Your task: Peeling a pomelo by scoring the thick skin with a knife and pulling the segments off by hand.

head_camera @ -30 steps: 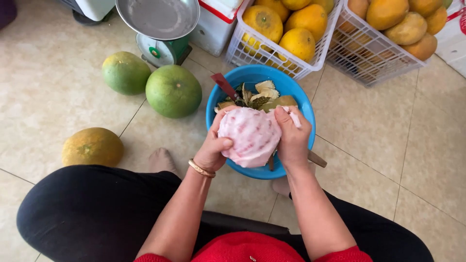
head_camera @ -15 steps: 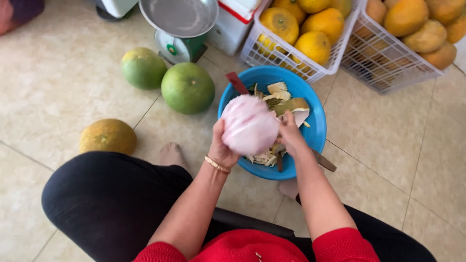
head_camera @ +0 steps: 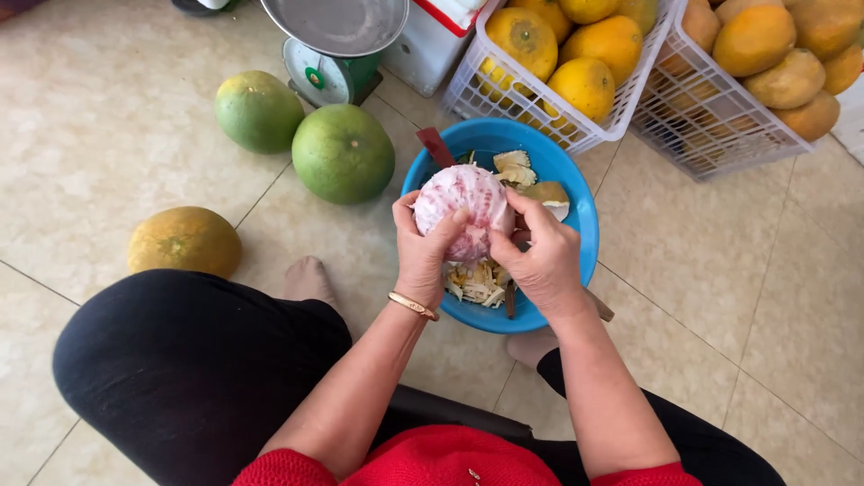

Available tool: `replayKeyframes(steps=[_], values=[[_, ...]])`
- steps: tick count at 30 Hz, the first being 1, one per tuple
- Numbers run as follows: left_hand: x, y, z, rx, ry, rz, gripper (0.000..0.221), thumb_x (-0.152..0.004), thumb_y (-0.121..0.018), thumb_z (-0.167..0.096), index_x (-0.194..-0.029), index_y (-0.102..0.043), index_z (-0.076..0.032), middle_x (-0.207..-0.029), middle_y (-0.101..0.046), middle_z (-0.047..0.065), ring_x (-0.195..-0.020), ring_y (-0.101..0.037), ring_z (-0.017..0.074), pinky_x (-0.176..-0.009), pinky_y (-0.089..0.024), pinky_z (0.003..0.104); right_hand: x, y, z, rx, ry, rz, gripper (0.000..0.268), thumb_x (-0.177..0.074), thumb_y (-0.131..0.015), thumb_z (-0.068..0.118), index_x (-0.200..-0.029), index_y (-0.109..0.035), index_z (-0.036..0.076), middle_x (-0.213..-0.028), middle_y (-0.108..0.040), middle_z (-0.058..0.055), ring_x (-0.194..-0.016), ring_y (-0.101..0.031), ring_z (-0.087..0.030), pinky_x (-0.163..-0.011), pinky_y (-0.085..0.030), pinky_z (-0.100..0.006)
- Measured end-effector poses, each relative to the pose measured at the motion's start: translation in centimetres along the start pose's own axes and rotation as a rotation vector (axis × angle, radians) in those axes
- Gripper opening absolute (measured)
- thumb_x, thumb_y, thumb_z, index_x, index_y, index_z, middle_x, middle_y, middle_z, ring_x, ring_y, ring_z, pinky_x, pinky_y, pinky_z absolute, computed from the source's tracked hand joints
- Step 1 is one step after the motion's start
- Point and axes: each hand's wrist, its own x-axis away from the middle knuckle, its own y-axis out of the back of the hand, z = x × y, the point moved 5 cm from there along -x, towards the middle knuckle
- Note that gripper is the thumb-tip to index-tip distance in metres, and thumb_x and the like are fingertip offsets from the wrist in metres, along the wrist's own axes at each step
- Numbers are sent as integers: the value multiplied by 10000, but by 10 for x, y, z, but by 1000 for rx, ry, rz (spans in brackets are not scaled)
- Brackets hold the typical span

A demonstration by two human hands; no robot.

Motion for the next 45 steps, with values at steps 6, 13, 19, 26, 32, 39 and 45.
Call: replayKeyframes(steps=[6, 13, 19, 26, 32, 39, 45], values=[[1, 7, 4, -88, -74, 2, 858, -655, -991, -326, -1320, -467, -183, -1207, -587, 122, -1166, -551, 231, -1002, -495, 431, 0, -5, 11, 313, 260, -94, 379, -810, -635, 14, -1152, -779, 90, -846, -754, -38, -711, -732, -204, -561, -619, -290], [5, -1, 1, 51, -27, 15, 733, -722, -931, -285, -1311, -502, -209, -1256, -550, 133, -1175, -548, 246, -957, -516, 423, -2, 14, -7, -62, -152, -45, 376, -853, -659, -44, -1148, -775, 158, -956, -785, -73, -852, -747, -204, -724, -610, -306], [7, -10, -13, 153, 23, 178, 759, -753, -882, -251, -1403, -492, -219, -1302, -549, 95, -1200, -545, 211, -964, -532, 385, 5, -7, 0, -508, -491, 170, 724, -928, -764, 419, -1544, -479, 167, -1576, -420, -277, -1476, -299, -368, -1183, -343, -559], [-9, 4, -16, 62, -192, 335, 824, -634, -958, -187, -1338, -530, -171, -1162, -654, 35, -1117, -624, 164, -970, -532, 359, 4, 5, 2, -410, -387, -113, 227, -973, -748, 245, -1170, -762, 134, -939, -761, -64, -935, -600, -76, -927, -552, -316], [2, -5, -19, 179, -175, 421, 849, -619, -944, -263, -1336, -505, -141, -1172, -671, 92, -1115, -649, 212, -944, -548, 397, 5, 1, -39, -312, -405, -318, 168, -1014, -699, 163, -852, -686, 120, -657, -576, -19, -703, -487, -92, -726, -489, -282], [-6, -14, 10, 414, 127, 551, 832, -701, -802, -433, -1406, -506, -106, -1264, -669, 184, -1136, -673, 318, -942, -568, 489, 49, -39, -140, -584, -836, -366, 117, -929, -667, 98, -852, -584, 67, -424, -499, -165, -324, -577, -255, -340, -485, -281], [-12, 7, 42, 608, 385, 509, 894, -761, -681, -605, -1477, -534, -88, -1335, -657, 240, -1149, -684, 406, -949, -574, 575, 69, -52, -198, -533, -1080, 7, 842, -813, -772, 120, -1549, -372, 205, -1103, -489, -55, -708, -546, -140, -516, -430, -211]])
